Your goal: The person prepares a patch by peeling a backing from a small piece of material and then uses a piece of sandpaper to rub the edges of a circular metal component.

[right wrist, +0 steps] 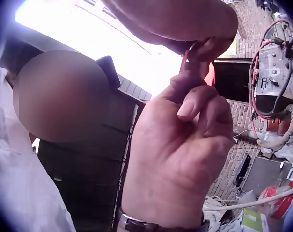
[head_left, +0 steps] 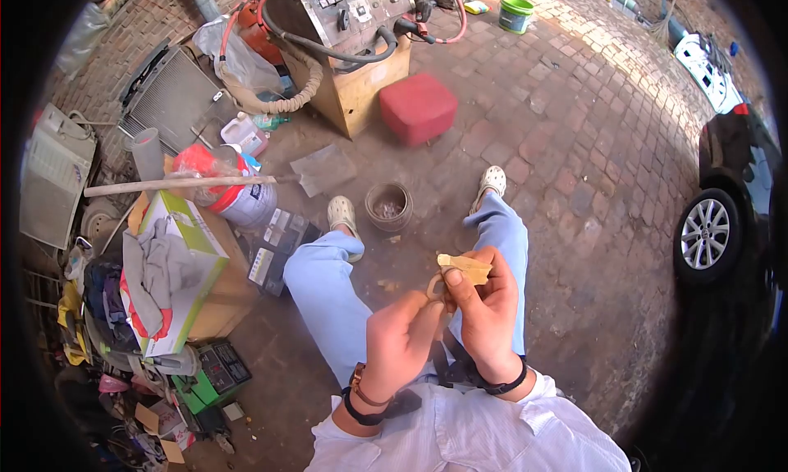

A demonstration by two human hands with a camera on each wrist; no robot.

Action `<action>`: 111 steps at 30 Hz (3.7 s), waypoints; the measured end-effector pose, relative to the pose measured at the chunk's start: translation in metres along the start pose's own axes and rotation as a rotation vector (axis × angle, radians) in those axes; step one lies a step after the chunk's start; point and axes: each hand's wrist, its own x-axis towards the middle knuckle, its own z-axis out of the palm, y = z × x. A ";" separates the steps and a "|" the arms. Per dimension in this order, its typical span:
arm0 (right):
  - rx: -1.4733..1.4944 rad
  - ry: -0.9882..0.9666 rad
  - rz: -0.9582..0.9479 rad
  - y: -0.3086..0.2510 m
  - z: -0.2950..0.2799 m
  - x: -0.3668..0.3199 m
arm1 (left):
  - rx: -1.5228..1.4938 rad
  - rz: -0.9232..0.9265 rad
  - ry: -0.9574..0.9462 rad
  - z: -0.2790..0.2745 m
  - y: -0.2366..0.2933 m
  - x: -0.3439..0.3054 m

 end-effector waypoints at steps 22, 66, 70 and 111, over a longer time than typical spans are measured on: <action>-0.055 0.103 -0.153 0.032 0.007 0.000 | 0.241 0.124 0.271 0.021 -0.010 -0.004; -0.003 0.034 0.044 0.045 -0.010 0.016 | 0.230 0.031 0.172 0.012 -0.021 0.011; 0.097 0.306 0.018 0.036 -0.030 0.051 | 0.713 0.429 -0.142 0.009 0.001 0.021; -0.344 -0.033 -0.227 0.000 -0.012 -0.009 | 0.174 0.004 -0.038 0.002 0.017 0.007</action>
